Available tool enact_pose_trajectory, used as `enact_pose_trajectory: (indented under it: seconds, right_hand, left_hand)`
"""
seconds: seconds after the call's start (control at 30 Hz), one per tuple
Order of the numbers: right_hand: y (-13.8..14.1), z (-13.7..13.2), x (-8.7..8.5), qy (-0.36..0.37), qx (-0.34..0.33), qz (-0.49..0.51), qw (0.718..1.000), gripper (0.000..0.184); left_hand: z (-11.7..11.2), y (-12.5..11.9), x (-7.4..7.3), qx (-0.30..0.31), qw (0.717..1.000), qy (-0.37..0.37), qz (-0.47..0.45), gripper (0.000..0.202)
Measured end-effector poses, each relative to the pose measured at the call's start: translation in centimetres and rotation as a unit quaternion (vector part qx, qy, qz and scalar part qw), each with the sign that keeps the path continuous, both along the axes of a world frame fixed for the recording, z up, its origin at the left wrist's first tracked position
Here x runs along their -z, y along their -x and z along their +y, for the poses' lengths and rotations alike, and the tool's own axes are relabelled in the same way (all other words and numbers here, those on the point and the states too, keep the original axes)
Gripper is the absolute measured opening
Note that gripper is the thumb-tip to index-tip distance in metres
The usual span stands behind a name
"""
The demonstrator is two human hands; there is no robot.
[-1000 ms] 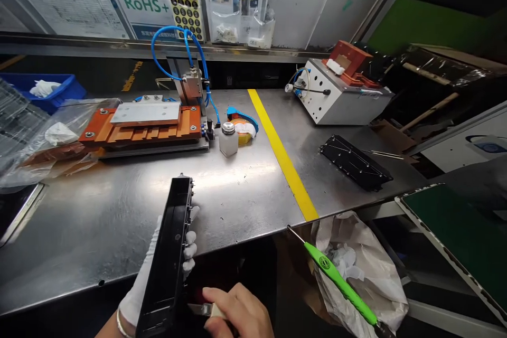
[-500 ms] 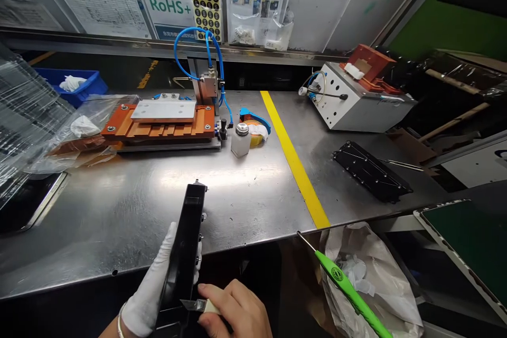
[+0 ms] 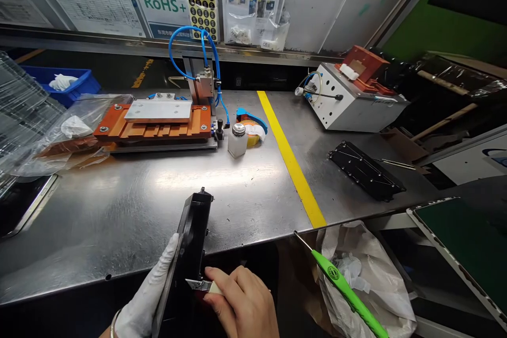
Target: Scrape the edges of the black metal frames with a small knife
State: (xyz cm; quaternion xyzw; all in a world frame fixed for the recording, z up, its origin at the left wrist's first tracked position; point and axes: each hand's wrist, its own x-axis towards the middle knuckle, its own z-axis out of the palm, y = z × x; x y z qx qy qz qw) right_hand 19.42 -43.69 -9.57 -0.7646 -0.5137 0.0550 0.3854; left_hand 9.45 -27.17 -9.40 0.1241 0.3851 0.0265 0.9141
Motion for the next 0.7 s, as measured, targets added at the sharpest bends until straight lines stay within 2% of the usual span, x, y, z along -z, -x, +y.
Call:
enact_pose_trajectory:
  seconds: [0.07, 0.23, 0.33, 0.47, 0.53, 0.63, 0.7]
  right_hand:
    - [-0.1, -0.2, 0.0, 0.011, -0.004, -0.014, 1.0, 0.031]
    - [-0.9, 0.0, -0.7, 0.001, 0.033, -0.045, 0.998, 0.029]
    - [-0.9, -0.1, -0.9, 0.003, 0.027, -0.034, 0.999, 0.029]
    - [0.1, -0.7, -0.2, 0.023, 0.023, 0.033, 0.999, 0.03]
    - [0.4, -0.8, 0.1, 0.023, 0.036, 0.047, 0.998, 0.03]
    - [0.3, -0.6, 0.2, 0.01, 0.03, 0.04, 0.999, 0.03]
    - [-0.2, -0.3, -0.1, -0.004, 0.024, 0.02, 1.0, 0.03]
  left_hand:
    - [0.2, 0.1, -0.1, 0.011, 1.0, 0.004, -0.003, 0.047]
    - [0.3, 0.1, 0.2, 0.11, 0.99, 0.077, 0.036, 0.048]
    - [0.0, -0.1, 0.3, 0.095, 0.99, 0.102, 0.038, 0.051]
    - [-0.3, 0.2, 0.7, 0.067, 0.992, 0.107, -0.031, 0.049]
    - [-0.3, 0.6, 1.0, 0.071, 0.996, 0.054, -0.019, 0.048]
    - [-0.3, 1.2, 1.5, 0.054, 0.993, -0.104, 0.032, 0.04]
    - [-0.3, 1.5, 1.7, 0.065, 0.988, -0.133, 0.032, 0.041]
